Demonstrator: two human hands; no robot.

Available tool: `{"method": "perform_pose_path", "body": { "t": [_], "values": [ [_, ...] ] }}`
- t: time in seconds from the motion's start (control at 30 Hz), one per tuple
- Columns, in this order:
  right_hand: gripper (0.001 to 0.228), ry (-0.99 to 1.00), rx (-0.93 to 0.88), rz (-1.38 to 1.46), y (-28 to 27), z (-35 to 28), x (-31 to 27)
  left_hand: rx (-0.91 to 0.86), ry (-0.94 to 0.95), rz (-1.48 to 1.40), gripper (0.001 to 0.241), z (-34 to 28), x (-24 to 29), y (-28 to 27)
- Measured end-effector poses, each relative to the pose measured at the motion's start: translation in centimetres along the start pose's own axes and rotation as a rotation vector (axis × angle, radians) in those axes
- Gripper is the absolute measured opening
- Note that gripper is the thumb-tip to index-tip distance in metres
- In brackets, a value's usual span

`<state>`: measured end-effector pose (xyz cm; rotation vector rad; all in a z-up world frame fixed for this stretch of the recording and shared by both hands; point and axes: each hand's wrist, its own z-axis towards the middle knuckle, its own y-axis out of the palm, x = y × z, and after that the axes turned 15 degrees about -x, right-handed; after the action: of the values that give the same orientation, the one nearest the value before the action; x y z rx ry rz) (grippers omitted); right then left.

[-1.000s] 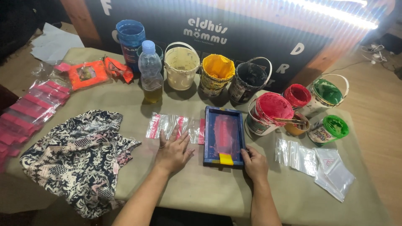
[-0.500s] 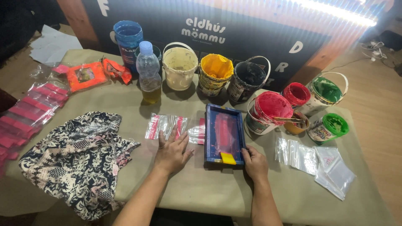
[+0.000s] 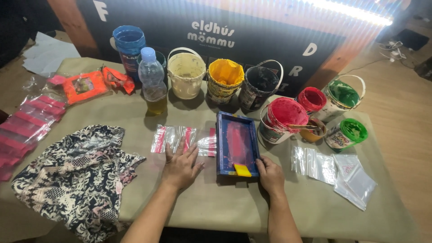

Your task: The person uses a yellow squeegee to spread pink ink evenly across a blue screen printing frame. They then lift the frame and place it on a stack of printed items. Finally, the person wipes their hands with a patterned cloth.

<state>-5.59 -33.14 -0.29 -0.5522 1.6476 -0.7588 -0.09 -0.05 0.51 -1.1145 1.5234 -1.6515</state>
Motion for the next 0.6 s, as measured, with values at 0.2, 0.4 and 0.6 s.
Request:
{"method": "perform_pose_path", "body": {
  "t": [0.2,0.4,0.6],
  "values": [
    [0.036,-0.018,0.025,-0.026,0.5,0.4,0.9,-0.019,-0.007,-0.007,0.06,0.0,0.0,0.0],
    [0.037,-0.004,0.008,-0.01,0.2,0.1,0.3,0.011,0.006,0.004,0.059,0.3,-0.5,0.8],
    [0.036,0.014,0.007,0.008,0.1,-0.2,-0.1,0.02,0.011,-0.016,0.059,0.2,-0.4,0.7]
  ]
}}
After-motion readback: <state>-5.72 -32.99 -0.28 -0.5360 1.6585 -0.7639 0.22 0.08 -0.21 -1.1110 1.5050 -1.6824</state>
